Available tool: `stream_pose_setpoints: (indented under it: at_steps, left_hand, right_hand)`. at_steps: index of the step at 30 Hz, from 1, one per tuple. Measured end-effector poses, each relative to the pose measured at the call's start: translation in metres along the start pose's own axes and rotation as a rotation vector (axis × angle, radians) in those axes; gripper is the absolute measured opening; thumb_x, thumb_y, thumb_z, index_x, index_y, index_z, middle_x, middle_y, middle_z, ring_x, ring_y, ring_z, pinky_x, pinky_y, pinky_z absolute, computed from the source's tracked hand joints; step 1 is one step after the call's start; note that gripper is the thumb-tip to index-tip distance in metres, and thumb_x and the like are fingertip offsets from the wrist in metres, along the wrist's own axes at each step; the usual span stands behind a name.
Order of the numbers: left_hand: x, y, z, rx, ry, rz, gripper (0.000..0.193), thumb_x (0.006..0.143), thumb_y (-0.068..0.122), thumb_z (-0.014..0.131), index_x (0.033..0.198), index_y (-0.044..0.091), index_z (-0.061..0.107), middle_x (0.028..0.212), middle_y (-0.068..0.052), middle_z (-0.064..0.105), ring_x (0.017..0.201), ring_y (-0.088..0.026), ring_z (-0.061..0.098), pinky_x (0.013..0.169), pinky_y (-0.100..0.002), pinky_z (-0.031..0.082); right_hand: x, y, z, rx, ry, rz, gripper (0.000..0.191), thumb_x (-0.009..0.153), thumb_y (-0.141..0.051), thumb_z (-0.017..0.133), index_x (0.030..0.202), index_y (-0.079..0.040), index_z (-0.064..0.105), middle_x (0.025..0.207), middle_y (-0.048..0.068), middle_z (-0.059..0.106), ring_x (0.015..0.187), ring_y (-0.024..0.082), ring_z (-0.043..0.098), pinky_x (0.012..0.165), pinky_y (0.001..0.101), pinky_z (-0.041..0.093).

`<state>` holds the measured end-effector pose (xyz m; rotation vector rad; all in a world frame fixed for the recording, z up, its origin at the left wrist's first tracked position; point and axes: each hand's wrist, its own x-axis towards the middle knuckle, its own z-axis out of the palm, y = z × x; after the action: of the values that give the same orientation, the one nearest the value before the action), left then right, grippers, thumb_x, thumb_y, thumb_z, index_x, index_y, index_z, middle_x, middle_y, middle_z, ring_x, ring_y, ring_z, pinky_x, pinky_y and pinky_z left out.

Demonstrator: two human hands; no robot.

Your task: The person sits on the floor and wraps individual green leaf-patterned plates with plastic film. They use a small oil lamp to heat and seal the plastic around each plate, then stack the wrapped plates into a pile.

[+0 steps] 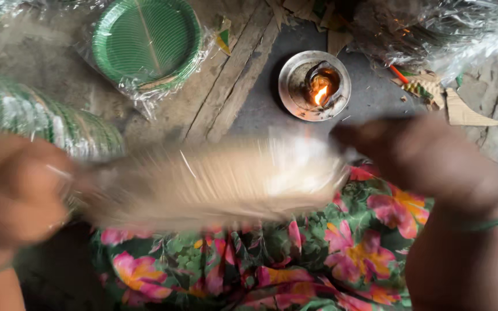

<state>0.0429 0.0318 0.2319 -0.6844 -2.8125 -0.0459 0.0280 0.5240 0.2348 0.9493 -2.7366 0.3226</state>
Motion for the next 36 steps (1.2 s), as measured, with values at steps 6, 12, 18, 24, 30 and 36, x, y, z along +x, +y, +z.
stream_pose_setpoints:
  at_steps: [6,12,18,24,30,36]
  left_hand:
    - [0.122,-0.014,0.108,-1.188,0.220,-0.574,0.015,0.114,0.014,0.047,0.105,0.004,0.054,0.099,-0.014,0.067,0.083,-0.026,0.063,0.076,-0.039,0.053]
    - [0.101,-0.020,0.185,-0.496,0.565,-0.103,0.008,0.106,-0.005,0.047,0.107,-0.001,0.054,0.102,-0.025,0.059,0.089,-0.036,0.062,0.078,-0.042,0.053]
    - [0.122,-0.005,0.252,-0.492,0.106,-0.513,0.013,0.106,0.013,0.054,0.107,0.001,0.059,0.101,-0.027,0.066,0.095,-0.051,0.059,0.075,-0.056,0.047]
    - [0.129,0.041,0.300,-0.357,0.260,-0.451,0.016,0.104,0.017,0.057,0.101,0.003,0.062,0.099,-0.024,0.068,0.092,-0.048,0.063,0.074,-0.055,0.049]
    - [0.144,0.079,0.311,-0.567,0.221,-0.407,0.019,0.099,0.020,0.066,0.093,0.002,0.066,0.092,-0.022,0.069,0.088,-0.045,0.064,0.074,-0.051,0.050]
    - [0.145,0.080,0.318,-0.673,0.152,-0.457,0.020,0.098,0.021,0.068,0.092,0.002,0.067,0.090,-0.021,0.069,0.084,-0.043,0.064,0.073,-0.048,0.051]
  right_hand:
    - [0.093,0.042,0.128,0.801,0.280,0.364,0.012,0.102,-0.011,0.056,0.110,-0.007,0.064,0.086,0.008,0.063,0.069,0.019,0.058,0.057,0.0332,0.047]
    - [0.025,0.053,0.230,1.170,0.261,0.534,0.013,0.115,-0.008,0.053,0.107,-0.002,0.061,0.079,0.003,0.054,0.061,0.009,0.045,0.053,0.0255,0.040]
    - [0.022,0.049,0.215,0.701,0.576,0.324,0.013,0.094,-0.011,0.079,0.094,0.000,0.075,0.102,0.010,0.068,0.092,0.014,0.064,0.080,0.0273,0.054]
    - [0.012,0.050,0.252,1.211,0.562,0.780,0.014,0.099,-0.011,0.075,0.106,0.001,0.078,0.095,0.001,0.074,0.088,0.010,0.062,0.081,0.0231,0.051]
    - [0.007,0.079,0.274,1.514,0.905,1.240,0.023,0.080,0.005,0.076,0.082,-0.008,0.057,0.075,0.007,0.070,0.064,0.018,0.069,0.055,0.0307,0.056]
    - [0.005,0.089,0.282,1.409,1.017,1.111,0.038,0.081,0.015,0.084,0.081,-0.007,0.053,0.080,0.008,0.067,0.074,0.017,0.072,0.067,0.0291,0.061]
